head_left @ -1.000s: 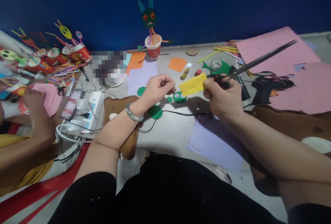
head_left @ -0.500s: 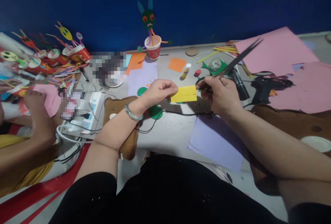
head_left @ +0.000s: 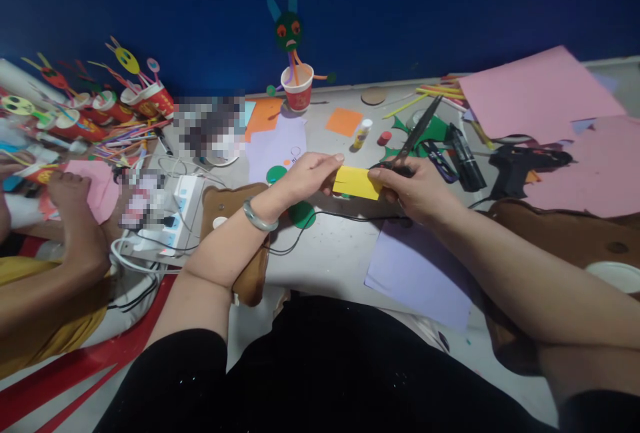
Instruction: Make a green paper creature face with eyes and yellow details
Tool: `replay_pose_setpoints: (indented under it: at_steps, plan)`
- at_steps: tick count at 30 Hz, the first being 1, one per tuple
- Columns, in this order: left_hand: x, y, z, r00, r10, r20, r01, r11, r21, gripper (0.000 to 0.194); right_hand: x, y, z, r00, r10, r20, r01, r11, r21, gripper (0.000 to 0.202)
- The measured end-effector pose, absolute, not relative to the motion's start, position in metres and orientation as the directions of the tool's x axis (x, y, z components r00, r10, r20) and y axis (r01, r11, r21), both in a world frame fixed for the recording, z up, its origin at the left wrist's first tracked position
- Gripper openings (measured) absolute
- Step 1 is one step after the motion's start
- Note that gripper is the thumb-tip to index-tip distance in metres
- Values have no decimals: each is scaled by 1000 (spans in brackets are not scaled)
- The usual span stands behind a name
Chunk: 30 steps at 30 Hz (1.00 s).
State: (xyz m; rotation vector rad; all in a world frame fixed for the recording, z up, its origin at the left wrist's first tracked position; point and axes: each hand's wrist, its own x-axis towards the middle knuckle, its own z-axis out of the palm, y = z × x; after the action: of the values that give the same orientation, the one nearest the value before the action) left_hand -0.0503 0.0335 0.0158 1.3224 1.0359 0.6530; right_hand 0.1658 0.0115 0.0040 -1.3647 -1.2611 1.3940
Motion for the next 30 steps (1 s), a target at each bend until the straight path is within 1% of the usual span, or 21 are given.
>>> replay_pose_setpoints:
  at_steps: [2, 4, 8, 11, 14, 17, 20, 25, 30]
  plan:
    - [-50, 34, 16, 428, 862, -270, 151, 227, 962, 50, 166, 13, 1, -88, 985, -151, 50, -147, -988, 39]
    - [-51, 34, 16, 436, 851, -294, 154, 251, 956, 45, 166, 13, -2, -83, 989, -120, 21, -119, -993, 44]
    - [-53, 32, 19, 444, 845, -297, 157, 253, 955, 31, 167, 13, -1, -119, 986, -119, 48, -114, -992, 48]
    - [-53, 31, 22, 430, 856, -287, 134, 254, 958, 32, 167, 12, 2, -152, 979, -136, 39, -131, -991, 47]
    - [-51, 32, 22, 411, 868, -279, 127, 249, 960, 39, 167, 10, 6, -187, 972, -144, 45, -138, -989, 47]
    - [-50, 32, 20, 386, 897, -218, 136, 178, 975, 48, 165, 8, 8, -211, 968, -134, 76, -120, -990, 45]
    - [-51, 31, 20, 402, 900, -166, 169, 105, 980, 55, 164, 7, 7, -228, 964, -134, 72, -121, -990, 44]
    - [-52, 28, 23, 513, 851, -108, 207, 0, 978, 56, 163, 10, -1, -198, 969, -148, 8, -150, -989, 42]
    - [-49, 25, 23, 559, 827, -64, 264, -104, 959, 60, 162, 8, -6, -244, 955, -168, 8, -171, -985, 41]
